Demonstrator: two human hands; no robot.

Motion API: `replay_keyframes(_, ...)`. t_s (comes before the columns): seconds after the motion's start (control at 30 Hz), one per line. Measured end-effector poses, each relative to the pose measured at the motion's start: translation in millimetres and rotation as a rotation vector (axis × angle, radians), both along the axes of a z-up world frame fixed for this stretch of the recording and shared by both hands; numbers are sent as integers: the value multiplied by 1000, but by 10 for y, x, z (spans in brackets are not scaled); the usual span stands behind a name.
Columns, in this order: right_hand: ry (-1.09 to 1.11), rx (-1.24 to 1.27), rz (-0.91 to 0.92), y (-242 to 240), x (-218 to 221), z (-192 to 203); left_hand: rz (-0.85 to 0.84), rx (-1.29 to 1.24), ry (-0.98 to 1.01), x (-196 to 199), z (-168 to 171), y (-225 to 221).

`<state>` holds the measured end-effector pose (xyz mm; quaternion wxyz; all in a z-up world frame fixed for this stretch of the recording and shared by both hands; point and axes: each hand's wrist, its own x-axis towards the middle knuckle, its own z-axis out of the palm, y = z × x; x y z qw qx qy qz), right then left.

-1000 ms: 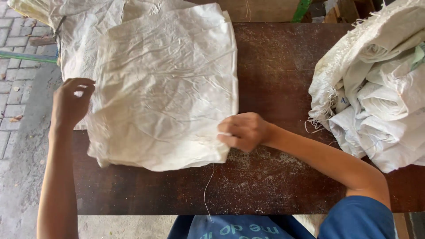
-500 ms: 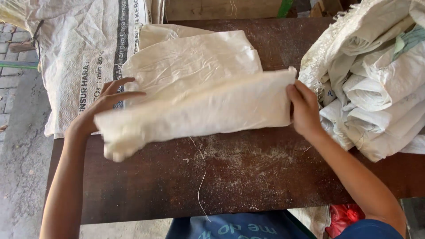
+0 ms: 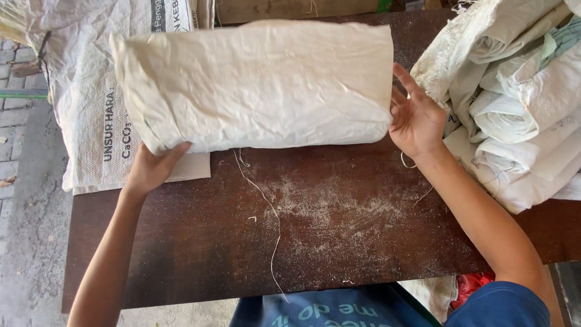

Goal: Rolling up empty plastic sacks and organizing them into a bundle.

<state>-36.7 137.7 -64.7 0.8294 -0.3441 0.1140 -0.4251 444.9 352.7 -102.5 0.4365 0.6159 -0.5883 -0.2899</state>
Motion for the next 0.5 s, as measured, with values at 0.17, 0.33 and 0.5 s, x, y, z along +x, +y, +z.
replay_keyframes(0.17, -52, -19, -102, -22, 13, -168, 219, 228, -28, 86, -181, -89)
replay_keyframes(0.33, 368, -452, -167, -38, 206, -289, 347, 263, 124, -55, 49, -174)
replay_keyframes(0.5, 958, -746, -261, 71, 321, -202, 342, 131, 160, -13, 43, -257)
